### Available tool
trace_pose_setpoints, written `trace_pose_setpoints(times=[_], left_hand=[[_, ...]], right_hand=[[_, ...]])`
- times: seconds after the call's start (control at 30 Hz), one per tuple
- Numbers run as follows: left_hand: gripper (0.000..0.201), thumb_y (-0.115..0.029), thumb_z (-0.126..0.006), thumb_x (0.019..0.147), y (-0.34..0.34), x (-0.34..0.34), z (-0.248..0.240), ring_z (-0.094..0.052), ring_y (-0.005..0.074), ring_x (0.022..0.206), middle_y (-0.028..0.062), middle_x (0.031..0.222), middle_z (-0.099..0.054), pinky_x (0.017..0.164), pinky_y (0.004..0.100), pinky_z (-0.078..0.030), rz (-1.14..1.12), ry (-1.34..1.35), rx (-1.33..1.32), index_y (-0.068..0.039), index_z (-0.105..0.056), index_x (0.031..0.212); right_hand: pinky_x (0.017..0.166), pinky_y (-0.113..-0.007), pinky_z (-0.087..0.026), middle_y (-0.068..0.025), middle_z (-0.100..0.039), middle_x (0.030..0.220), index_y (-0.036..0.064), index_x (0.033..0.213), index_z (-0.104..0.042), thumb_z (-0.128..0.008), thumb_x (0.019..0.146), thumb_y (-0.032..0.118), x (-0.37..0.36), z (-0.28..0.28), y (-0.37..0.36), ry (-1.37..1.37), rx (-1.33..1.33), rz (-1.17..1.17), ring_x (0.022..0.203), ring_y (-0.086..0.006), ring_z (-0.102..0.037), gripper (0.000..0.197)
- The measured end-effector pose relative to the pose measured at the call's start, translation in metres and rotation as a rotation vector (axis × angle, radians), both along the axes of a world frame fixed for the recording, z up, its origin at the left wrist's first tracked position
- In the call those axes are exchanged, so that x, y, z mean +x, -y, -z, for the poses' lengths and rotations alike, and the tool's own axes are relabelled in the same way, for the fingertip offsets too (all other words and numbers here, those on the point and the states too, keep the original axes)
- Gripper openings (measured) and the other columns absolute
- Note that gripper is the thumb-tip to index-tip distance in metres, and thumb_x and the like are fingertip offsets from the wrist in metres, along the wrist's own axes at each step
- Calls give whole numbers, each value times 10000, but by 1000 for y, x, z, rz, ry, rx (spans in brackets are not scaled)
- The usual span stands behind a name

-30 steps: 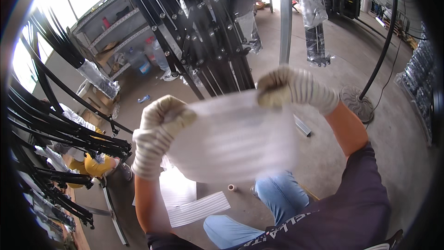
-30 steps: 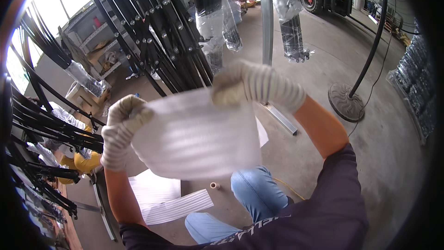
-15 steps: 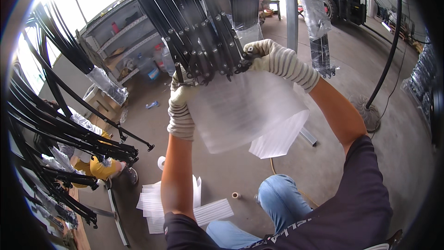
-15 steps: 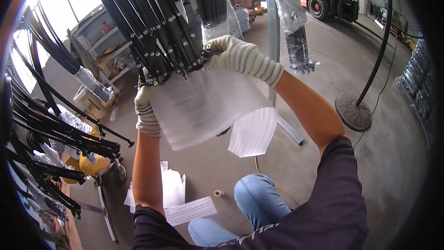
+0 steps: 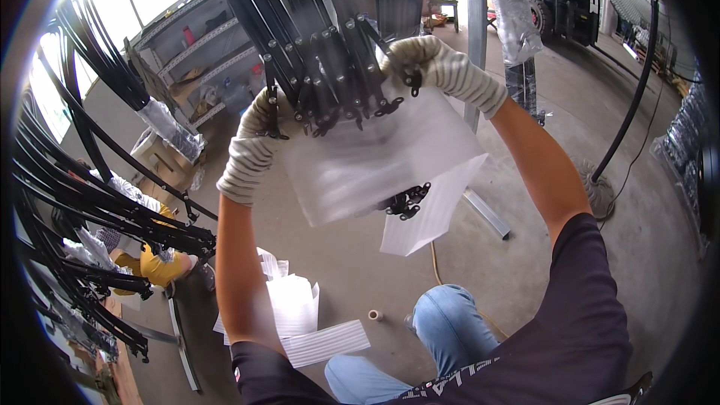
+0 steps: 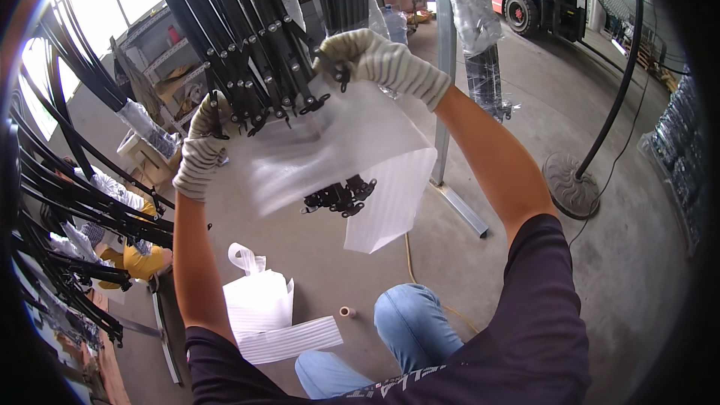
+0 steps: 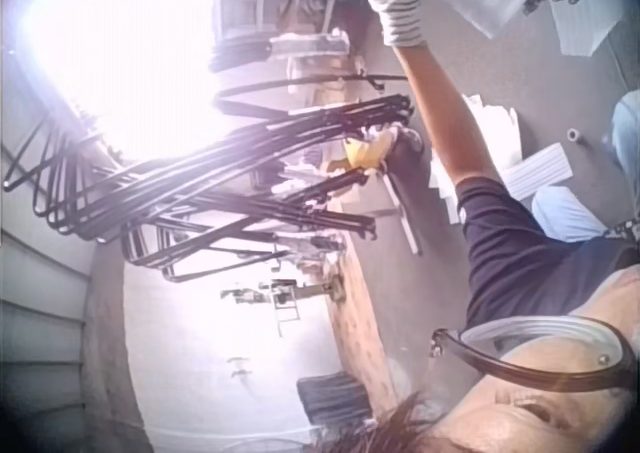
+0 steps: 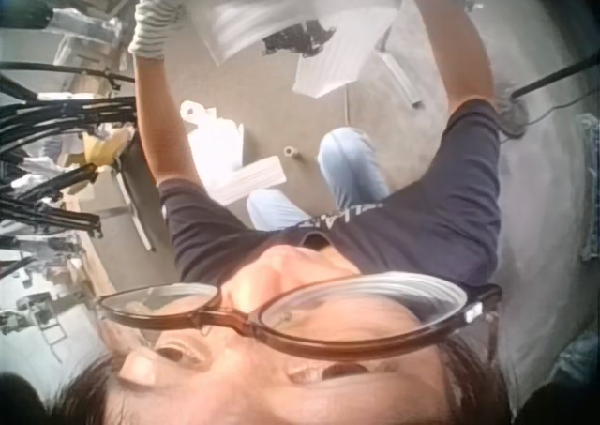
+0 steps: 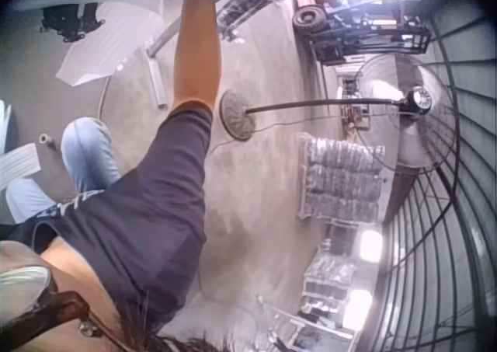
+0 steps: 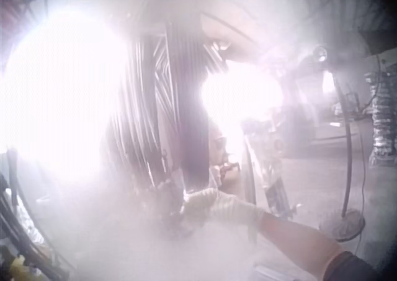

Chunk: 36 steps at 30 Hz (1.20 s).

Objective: The person wraps black metal rods with white protective foam sheets and clear plastic wrap by hand. They wrap several rods hanging from a rack one at a time using a roll of plastic wrap.

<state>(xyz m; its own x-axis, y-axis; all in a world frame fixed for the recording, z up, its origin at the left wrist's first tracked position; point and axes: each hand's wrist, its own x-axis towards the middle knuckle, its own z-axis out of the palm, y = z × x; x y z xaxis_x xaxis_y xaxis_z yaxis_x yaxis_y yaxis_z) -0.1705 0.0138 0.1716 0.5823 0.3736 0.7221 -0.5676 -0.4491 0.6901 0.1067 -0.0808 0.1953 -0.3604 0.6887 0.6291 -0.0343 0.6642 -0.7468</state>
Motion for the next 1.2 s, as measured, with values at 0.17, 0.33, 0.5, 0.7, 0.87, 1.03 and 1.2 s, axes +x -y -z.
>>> trace_pose_setpoints(times=[0.17,0.33,0.5,0.7,0.87,1.03,1.2], left_hand=[[166,32,-555,784,-26,-17,-37,-545,57,728,20,839,-592,652,162,-452,-98,-136,64,1,-541,946],[132,34,-538,774,-27,-13,-64,-537,54,680,12,792,-591,613,163,-436,-526,-13,245,3,-577,896],[125,-102,-577,786,1,-7,-70,-567,84,696,31,802,-607,640,202,-470,-272,-38,-215,-35,-590,891],[224,-210,-596,788,62,17,-76,-584,114,705,72,799,-608,647,233,-497,143,-209,-618,-18,-587,903],[378,-279,-648,733,22,23,-59,-576,128,525,85,699,-613,478,238,-489,-72,-342,-393,-3,-586,983],[382,-257,-652,724,50,29,-63,-577,115,542,70,746,-617,477,234,-494,39,-316,-351,-2,-580,998],[305,-266,-589,789,65,10,-70,-580,124,553,77,770,-617,481,239,-504,-23,-180,-531,-24,-583,975]], right_hand=[[614,-198,-498,-43,-625,803,9,932,-600,-630,689,-66,-7,-24,-16,22,-30,82,680,-87,-581,256],[644,-198,-500,-38,-621,750,10,816,-619,-686,705,21,-10,-61,-16,20,21,83,685,-86,-582,130],[604,-188,-480,-12,-619,736,40,787,-624,-692,722,105,-20,-65,-3,78,-27,285,651,-65,-555,114],[562,-177,-458,5,-611,697,48,788,-626,-666,748,155,-18,-46,8,94,-108,340,628,-47,-540,121],[753,-188,-474,-30,-616,918,30,1007,-581,-624,792,146,-19,-29,21,8,-173,69,839,-75,-574,248],[796,-215,-466,-27,-584,999,46,1069,-545,-639,760,111,-21,-21,18,-50,-113,345,923,-91,-553,329],[760,-248,-474,-83,-597,947,55,1045,-541,-672,725,241,-94,-49,85,103,507,1055,871,-145,-577,393]])
